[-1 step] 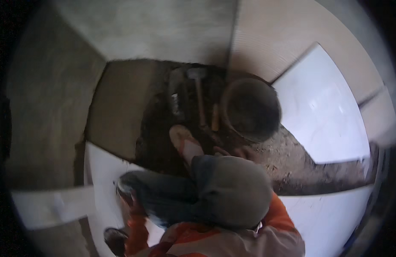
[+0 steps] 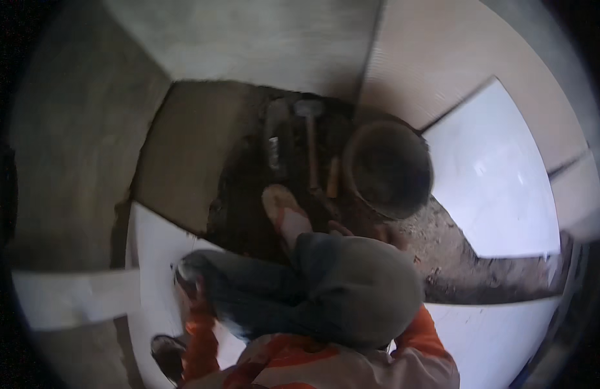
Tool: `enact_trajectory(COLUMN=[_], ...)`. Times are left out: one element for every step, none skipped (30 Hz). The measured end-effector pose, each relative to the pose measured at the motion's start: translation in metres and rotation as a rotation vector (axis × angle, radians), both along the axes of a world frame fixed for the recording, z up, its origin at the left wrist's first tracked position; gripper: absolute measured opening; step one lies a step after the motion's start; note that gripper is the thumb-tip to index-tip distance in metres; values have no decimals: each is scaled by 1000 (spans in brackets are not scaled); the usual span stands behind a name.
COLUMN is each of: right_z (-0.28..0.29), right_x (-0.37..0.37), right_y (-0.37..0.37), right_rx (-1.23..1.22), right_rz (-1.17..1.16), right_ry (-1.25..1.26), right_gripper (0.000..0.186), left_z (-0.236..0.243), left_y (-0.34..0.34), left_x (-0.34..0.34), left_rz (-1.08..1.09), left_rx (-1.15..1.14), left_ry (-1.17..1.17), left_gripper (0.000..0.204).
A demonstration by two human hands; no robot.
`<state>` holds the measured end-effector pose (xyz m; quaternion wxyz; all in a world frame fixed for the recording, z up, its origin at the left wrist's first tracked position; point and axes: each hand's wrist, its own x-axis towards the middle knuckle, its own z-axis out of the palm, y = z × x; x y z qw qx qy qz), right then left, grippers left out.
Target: The person levels a layer of cement on a floor using a trowel and then places a tile on the surface.
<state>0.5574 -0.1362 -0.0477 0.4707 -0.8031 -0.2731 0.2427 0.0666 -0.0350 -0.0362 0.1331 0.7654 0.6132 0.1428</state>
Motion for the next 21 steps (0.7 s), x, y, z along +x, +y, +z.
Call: enact_trajectory(right_z=[3, 4, 1, -9, -15, -44, -59, -68, -68, -69, -68, -63, -64, -68, -66, -62, -60, -52, -46, -40, -36], right_x=[15, 34, 54, 75, 97, 139, 162, 172, 185, 196, 205, 213, 217, 222, 227, 231, 237, 245, 248, 253, 256], right_y=[-5, -12, -18, -25, -36, -52, -63, -64, -71, -74, -77, -85, -81, -81, -86, -89, -91, -95, -102, -107, -111], right_rx=[27, 48, 42, -23, -110, -359, -495, -558, -593, -609, -626, -630, -643, -657, -661, -666, -671, -668, -673, -669, -669], right_rz=[-166, -357, -499, -611, -694, -749, -738, -694, -668, -647, -632, -633, -612, -591, -597, -596, -592, -605, -617, -627, -627], right_ry=[-132, -270, -372, -434, -458, -482, -460, -406, -393, -386, -392, -399, -395, -387, -394, -401, -408, -419, -427, -439, -437], right_gripper=[49, 50, 51, 53, 54, 61, 60, 59, 58, 57, 56, 55, 54, 53, 52, 51, 50, 49, 47, 46, 45], left_z=[5, 35, 61, 80, 91, 92, 86, 88, 81, 79, 72, 62, 61, 58, 45, 37, 30, 18, 3, -25, -33], left_y=[16, 41, 50, 52, 57, 60, 59, 52, 46, 41, 38, 34, 26, 19, 13, 5, -2, -3, -5, -16, -26], left_x=[3, 31, 46, 54, 59, 59, 57, 52, 50, 47, 42, 40, 33, 26, 19, 15, 12, 14, 14, 0, -12], left_rz=[98, 191, 243, 230, 201, 242, 211, 191, 233, 196, 150, 174, 201, 224, 226, 245, 298, 336, 370, 477, 417], left_rx=[-56, -100, -110, -148, -183, -175, -177, -171, -175, -163, -150, -156, -117, -78, -134, -136, -150, -165, -182, -283, -182], left_ry=[-171, -354, -412, -446, -490, -497, -518, -521, -526, -660, -796, -799, -892, -983, -937, -933, -1016, -1115, -1214, -1376, -868], left_gripper=[60, 56, 50, 50, 50, 50, 50, 50, 50, 52, 55, 55, 58, 61, 62, 62, 62, 63, 64, 59, 56])
